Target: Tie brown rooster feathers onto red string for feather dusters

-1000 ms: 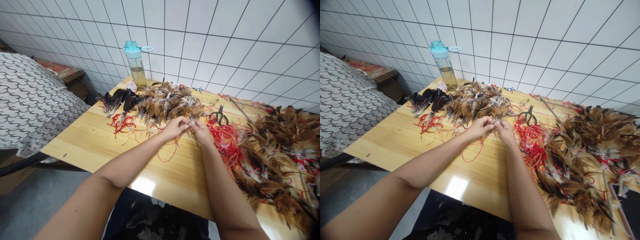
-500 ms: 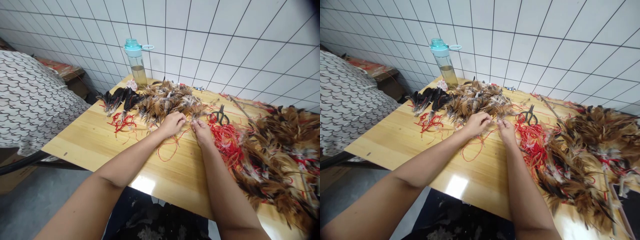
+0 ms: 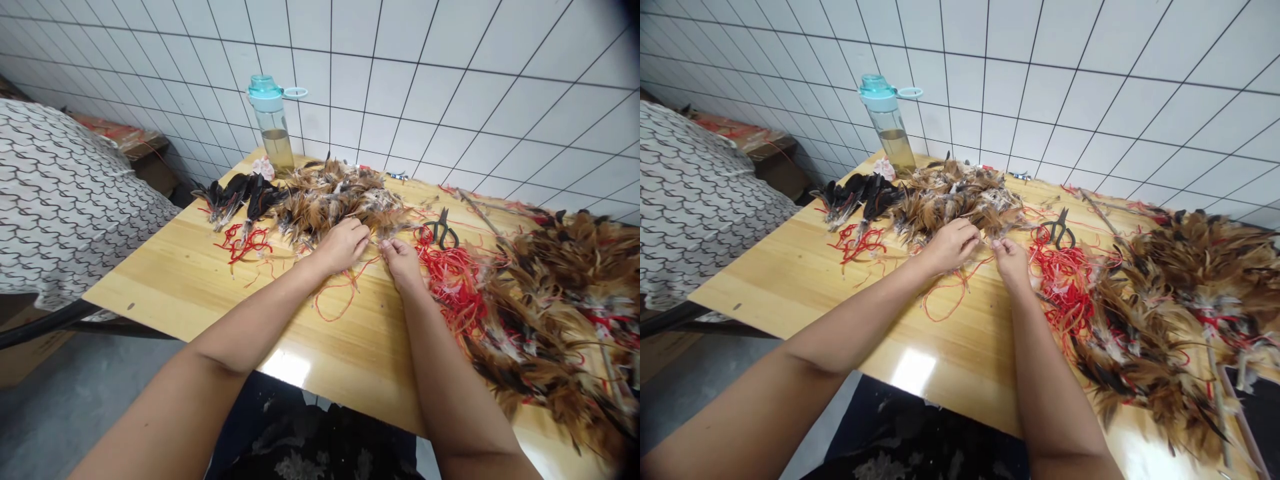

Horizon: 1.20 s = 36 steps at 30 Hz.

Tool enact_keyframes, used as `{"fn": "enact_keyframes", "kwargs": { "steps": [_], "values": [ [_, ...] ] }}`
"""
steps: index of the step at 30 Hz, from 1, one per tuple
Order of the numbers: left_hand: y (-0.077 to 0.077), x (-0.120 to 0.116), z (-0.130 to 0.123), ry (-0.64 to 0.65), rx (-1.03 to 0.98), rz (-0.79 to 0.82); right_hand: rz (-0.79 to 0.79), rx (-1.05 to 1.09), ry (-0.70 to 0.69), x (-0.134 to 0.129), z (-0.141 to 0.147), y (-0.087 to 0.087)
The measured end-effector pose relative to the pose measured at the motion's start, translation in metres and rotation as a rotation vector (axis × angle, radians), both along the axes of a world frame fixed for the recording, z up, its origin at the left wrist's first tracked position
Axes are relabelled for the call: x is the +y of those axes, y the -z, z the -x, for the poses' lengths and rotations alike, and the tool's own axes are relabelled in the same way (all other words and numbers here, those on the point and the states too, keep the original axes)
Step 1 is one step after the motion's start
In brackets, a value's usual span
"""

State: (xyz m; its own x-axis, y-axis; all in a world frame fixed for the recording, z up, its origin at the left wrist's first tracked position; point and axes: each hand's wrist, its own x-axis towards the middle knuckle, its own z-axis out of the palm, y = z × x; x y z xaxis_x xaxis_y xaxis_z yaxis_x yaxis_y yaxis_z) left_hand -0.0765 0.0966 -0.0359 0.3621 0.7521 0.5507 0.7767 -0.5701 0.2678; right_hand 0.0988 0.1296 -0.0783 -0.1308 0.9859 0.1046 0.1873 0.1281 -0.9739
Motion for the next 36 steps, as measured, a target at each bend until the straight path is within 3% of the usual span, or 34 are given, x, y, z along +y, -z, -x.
{"fn": "enact_keyframes", "kwargs": {
  "steps": [10,17,22,27,29,32,36],
  "values": [
    [-0.002,-0.001,-0.003,-0.027,0.187,-0.142,0.003,-0.045,-0.094,-0.001,0.002,-0.003],
    [-0.001,-0.001,-0.007,-0.026,0.19,-0.151,0.038,-0.053,-0.167,-0.004,0.001,-0.005],
    [-0.004,-0.004,-0.006,-0.019,0.077,-0.109,0.01,-0.05,-0.201,-0.004,0.001,-0.007],
    [-0.008,-0.005,-0.001,-0.198,-0.176,-0.106,0.061,0.071,-0.159,-0.002,-0.002,-0.007],
    [-0.006,-0.003,-0.001,-0.221,-0.243,-0.05,0.101,0.141,-0.141,-0.002,-0.003,-0.008],
    [0.0,0.0,-0.005,-0.148,-0.328,0.143,0.13,0.22,-0.131,-0.003,-0.003,-0.01],
    [0.006,0.003,-0.012,-0.074,-0.463,0.391,0.125,0.175,-0.15,-0.006,-0.002,-0.012]
  ]
}}
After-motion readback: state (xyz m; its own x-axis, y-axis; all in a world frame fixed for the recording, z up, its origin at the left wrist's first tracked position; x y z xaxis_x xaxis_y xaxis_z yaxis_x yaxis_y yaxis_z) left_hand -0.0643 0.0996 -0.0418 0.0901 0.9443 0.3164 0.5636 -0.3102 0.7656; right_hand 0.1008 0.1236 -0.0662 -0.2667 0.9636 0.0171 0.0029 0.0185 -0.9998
